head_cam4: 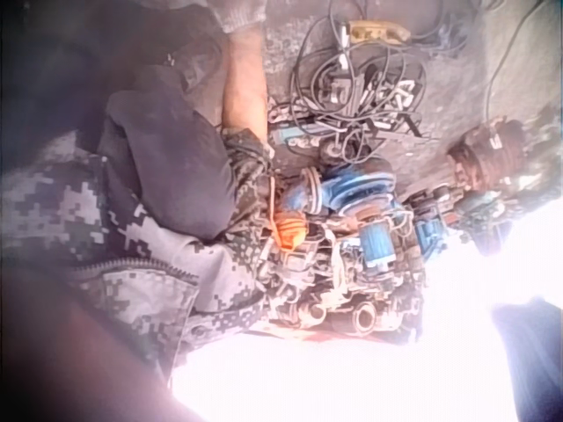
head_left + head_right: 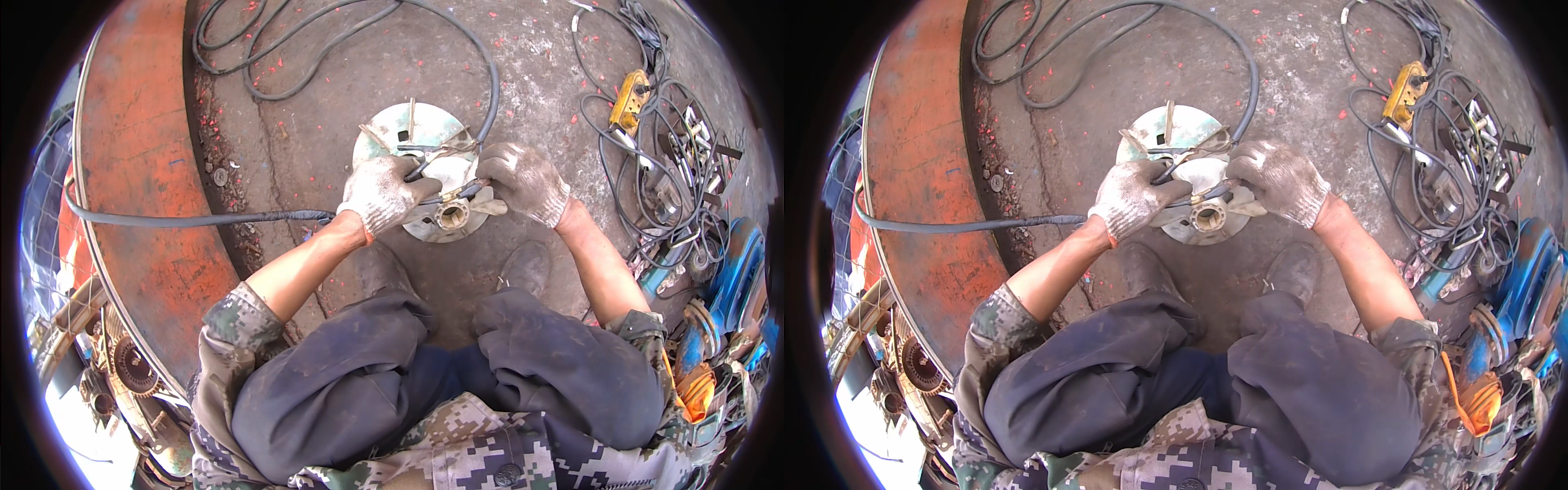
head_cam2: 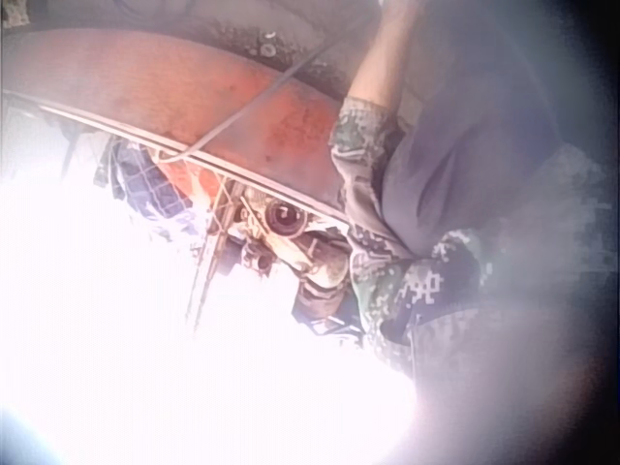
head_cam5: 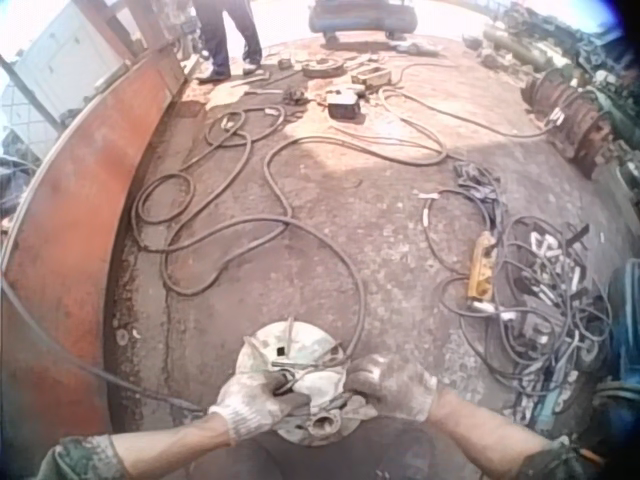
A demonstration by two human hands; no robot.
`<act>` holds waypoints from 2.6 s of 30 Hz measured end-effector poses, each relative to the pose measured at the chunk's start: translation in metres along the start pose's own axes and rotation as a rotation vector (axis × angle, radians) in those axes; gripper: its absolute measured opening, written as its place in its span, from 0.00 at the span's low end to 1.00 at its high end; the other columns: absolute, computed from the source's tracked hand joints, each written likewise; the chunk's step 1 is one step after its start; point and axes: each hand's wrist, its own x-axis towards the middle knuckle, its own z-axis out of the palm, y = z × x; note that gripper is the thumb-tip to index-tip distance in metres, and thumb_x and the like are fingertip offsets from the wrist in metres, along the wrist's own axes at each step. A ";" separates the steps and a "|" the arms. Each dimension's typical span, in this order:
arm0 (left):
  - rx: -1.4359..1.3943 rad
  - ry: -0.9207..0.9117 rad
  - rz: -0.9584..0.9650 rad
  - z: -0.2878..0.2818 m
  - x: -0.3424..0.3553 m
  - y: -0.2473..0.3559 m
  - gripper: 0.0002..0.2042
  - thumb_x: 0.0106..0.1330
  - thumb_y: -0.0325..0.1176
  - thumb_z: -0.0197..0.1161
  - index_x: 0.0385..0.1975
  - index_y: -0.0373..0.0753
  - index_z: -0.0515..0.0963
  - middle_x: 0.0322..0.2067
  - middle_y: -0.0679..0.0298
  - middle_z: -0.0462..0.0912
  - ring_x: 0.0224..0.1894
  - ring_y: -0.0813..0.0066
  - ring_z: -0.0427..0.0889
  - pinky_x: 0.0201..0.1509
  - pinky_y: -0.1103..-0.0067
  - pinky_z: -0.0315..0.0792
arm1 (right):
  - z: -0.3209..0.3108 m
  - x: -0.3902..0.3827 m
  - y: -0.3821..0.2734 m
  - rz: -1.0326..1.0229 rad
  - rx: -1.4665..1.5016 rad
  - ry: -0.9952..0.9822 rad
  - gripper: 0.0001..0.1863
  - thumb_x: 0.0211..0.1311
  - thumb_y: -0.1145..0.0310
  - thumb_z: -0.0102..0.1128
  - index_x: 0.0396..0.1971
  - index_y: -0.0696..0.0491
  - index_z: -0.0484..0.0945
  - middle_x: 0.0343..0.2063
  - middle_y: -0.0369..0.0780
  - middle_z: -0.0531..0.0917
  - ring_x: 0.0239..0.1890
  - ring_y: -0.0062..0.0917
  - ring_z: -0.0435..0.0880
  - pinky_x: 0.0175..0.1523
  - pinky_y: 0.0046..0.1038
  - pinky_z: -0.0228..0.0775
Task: The person strips the insulation from a cable and then sits on the ground to connect wires to two fan-like metal components. They manipulate the wires and components by hand, arranging them on the floor.
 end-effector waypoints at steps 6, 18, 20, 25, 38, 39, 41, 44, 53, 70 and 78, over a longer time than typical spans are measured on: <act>-0.171 0.036 -0.045 0.005 -0.003 0.001 0.24 0.65 0.51 0.70 0.40 0.30 0.90 0.31 0.46 0.89 0.36 0.54 0.90 0.46 0.64 0.80 | 0.005 -0.002 0.001 -0.075 -0.120 0.052 0.12 0.55 0.69 0.71 0.41 0.45 0.86 0.45 0.37 0.88 0.48 0.37 0.90 0.49 0.41 0.83; -0.160 0.407 0.134 0.001 0.007 -0.017 0.18 0.70 0.43 0.68 0.44 0.30 0.89 0.44 0.41 0.91 0.50 0.41 0.89 0.57 0.60 0.80 | 0.010 0.002 -0.006 0.029 -0.060 -0.015 0.17 0.58 0.61 0.76 0.48 0.45 0.89 0.40 0.39 0.86 0.45 0.39 0.88 0.49 0.42 0.83; -0.059 0.415 0.160 0.007 0.013 -0.022 0.17 0.71 0.43 0.70 0.45 0.32 0.90 0.43 0.44 0.90 0.50 0.42 0.89 0.57 0.59 0.80 | 0.011 0.004 -0.011 0.081 0.003 -0.031 0.19 0.59 0.61 0.77 0.51 0.45 0.88 0.42 0.41 0.86 0.47 0.41 0.88 0.51 0.43 0.82; 0.251 0.402 0.262 0.011 0.005 -0.027 0.14 0.67 0.41 0.74 0.43 0.36 0.90 0.42 0.50 0.89 0.48 0.46 0.88 0.55 0.58 0.80 | 0.027 -0.019 -0.014 0.152 0.076 0.138 0.23 0.57 0.64 0.79 0.53 0.49 0.86 0.48 0.43 0.86 0.53 0.44 0.88 0.55 0.44 0.82; 0.137 0.298 0.305 0.005 0.002 -0.034 0.16 0.66 0.44 0.72 0.41 0.38 0.93 0.42 0.50 0.90 0.47 0.46 0.89 0.55 0.57 0.81 | 0.053 -0.031 -0.025 0.171 0.049 0.003 0.10 0.64 0.65 0.72 0.44 0.49 0.89 0.39 0.41 0.85 0.46 0.42 0.87 0.50 0.45 0.80; 0.121 0.262 0.278 0.003 0.002 -0.032 0.16 0.66 0.44 0.72 0.41 0.37 0.93 0.42 0.50 0.90 0.47 0.46 0.89 0.55 0.58 0.81 | 0.054 -0.032 -0.025 0.180 0.053 0.006 0.10 0.65 0.65 0.72 0.44 0.48 0.89 0.39 0.41 0.85 0.46 0.43 0.87 0.50 0.45 0.80; 0.098 0.267 0.278 0.003 0.003 -0.032 0.16 0.66 0.44 0.73 0.41 0.37 0.93 0.42 0.50 0.90 0.47 0.47 0.89 0.55 0.58 0.81 | 0.054 -0.032 -0.025 0.193 0.059 0.015 0.09 0.65 0.65 0.72 0.43 0.48 0.89 0.38 0.41 0.85 0.46 0.43 0.87 0.50 0.45 0.80; 0.146 0.331 0.323 0.003 0.000 -0.030 0.16 0.65 0.44 0.74 0.40 0.36 0.93 0.41 0.50 0.90 0.46 0.47 0.89 0.55 0.58 0.81 | 0.054 -0.031 -0.028 0.212 0.070 0.032 0.08 0.65 0.64 0.73 0.42 0.48 0.89 0.38 0.41 0.85 0.45 0.42 0.87 0.50 0.45 0.80; 0.095 0.466 0.406 0.013 0.000 -0.046 0.17 0.65 0.42 0.77 0.47 0.37 0.88 0.47 0.53 0.88 0.51 0.48 0.87 0.57 0.58 0.79 | 0.055 -0.032 -0.034 0.206 0.070 0.122 0.08 0.64 0.64 0.75 0.40 0.49 0.88 0.37 0.41 0.84 0.44 0.42 0.87 0.50 0.44 0.80; 0.520 0.432 0.579 0.018 -0.028 -0.043 0.13 0.61 0.34 0.76 0.45 0.47 0.86 0.38 0.61 0.86 0.44 0.53 0.83 0.51 0.56 0.72 | 0.058 -0.037 -0.037 0.209 -0.116 0.163 0.10 0.57 0.66 0.78 0.36 0.49 0.86 0.33 0.41 0.84 0.38 0.41 0.87 0.44 0.44 0.80; 0.318 0.373 0.592 0.046 -0.047 -0.021 0.10 0.61 0.32 0.77 0.41 0.43 0.87 0.37 0.58 0.87 0.43 0.52 0.85 0.50 0.57 0.74 | 0.070 -0.015 -0.051 0.396 0.045 0.208 0.12 0.59 0.62 0.79 0.36 0.50 0.85 0.34 0.45 0.85 0.39 0.45 0.89 0.44 0.45 0.82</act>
